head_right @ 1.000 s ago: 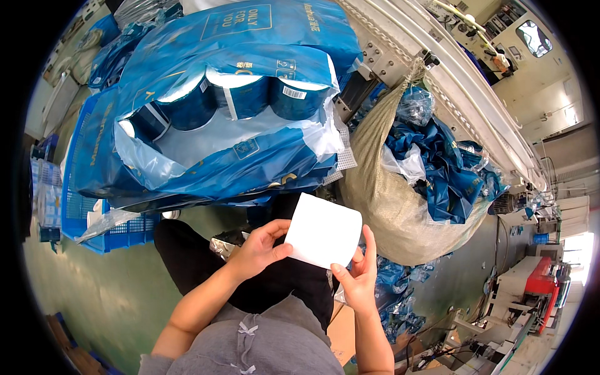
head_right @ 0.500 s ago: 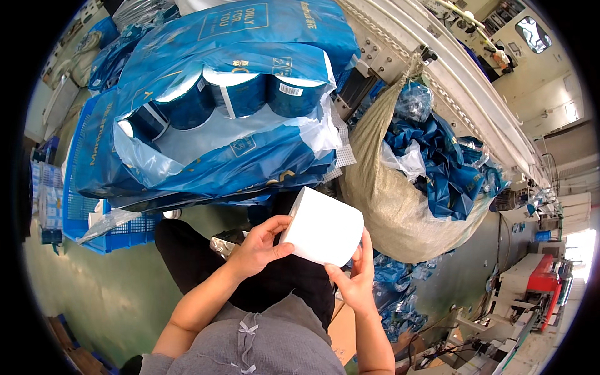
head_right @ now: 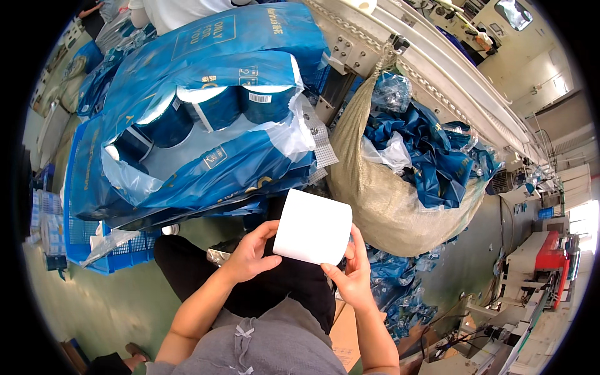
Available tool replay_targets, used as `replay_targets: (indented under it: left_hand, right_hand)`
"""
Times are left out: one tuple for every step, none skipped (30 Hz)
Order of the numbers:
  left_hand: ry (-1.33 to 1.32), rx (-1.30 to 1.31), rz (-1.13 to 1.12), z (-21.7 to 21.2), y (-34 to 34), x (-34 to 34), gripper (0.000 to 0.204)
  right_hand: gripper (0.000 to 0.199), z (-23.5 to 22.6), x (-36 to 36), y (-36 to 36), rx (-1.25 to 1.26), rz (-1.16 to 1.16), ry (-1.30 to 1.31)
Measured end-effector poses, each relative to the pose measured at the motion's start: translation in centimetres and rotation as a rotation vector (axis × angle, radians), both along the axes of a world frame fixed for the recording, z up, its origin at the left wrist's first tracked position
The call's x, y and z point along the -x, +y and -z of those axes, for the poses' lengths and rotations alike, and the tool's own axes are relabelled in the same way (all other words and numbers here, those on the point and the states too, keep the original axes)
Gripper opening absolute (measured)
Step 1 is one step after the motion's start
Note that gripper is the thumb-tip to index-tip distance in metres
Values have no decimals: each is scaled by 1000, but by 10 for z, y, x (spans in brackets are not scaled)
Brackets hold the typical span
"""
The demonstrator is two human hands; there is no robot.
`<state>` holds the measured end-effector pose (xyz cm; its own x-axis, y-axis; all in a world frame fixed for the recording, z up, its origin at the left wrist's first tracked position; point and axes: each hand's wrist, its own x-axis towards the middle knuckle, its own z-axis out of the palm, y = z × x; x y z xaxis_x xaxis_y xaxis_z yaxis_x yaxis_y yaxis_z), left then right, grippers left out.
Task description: The person takes individual white paper rolls, places them into a blue plastic bag, and arranges the bag on their lap before continuing.
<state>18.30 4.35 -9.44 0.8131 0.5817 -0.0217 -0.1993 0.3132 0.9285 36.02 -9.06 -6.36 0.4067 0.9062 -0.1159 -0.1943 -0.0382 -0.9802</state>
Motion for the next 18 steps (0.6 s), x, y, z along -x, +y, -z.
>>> replay_targets:
  left_hand:
    - [-17,8,1,-4,2,-3,49]
    - [-33,19,-1,-7,4,-5,47]
    - [-21,34,-11,-11,6,-8,45]
    - [-9,50,-20,-16,7,-11,42]
    - [1,62,-32,-20,8,-14,40]
    - [8,152,-48,-23,8,-16,39]
    - [14,243,-65,-25,8,-18,37]
    - [18,333,-82,-27,8,-20,36]
    - [20,347,-88,-29,9,-23,35]
    - [21,361,-93,-30,10,-26,34]
    - [23,376,-94,-31,10,-28,33]
    - [62,327,-52,-29,11,-29,36]
    - [62,248,-23,-26,10,-29,39]
    - [63,171,10,-22,9,-28,42]
    - [63,93,44,-19,9,-26,45]
    - [62,74,80,-18,11,-24,48]
    - [51,53,81,-18,11,-25,48]
    - [39,32,82,-19,11,-26,48]
  right_hand:
    - [84,1,1,0,-4,6,-49]
    - [84,2,2,0,-6,9,-98]
    - [85,2,1,0,4,11,-119]
    - [85,1,1,1,14,13,-140]
    - [85,1,0,1,20,14,-163]
    - [85,3,-5,-2,63,-26,-404]
    - [84,9,-11,-8,107,-65,-646]
    - [84,12,-14,-11,150,-102,-890]
    - [85,14,-14,-12,110,-95,-916]
    - [86,15,-13,-12,69,-87,-942]
    - [87,13,-10,-9,31,-76,-967]
    - [88,7,-1,-7,-22,-22,-535]
    - [87,0,0,-4,-56,28,-323]
    - [87,-6,0,0,-88,79,-110]
    - [86,-9,-1,3,-122,131,104]
    - [83,-10,-5,5,-153,152,198]
    - [82,-12,-8,7,-125,158,173]
    - [81,-14,-10,9,-97,164,149]
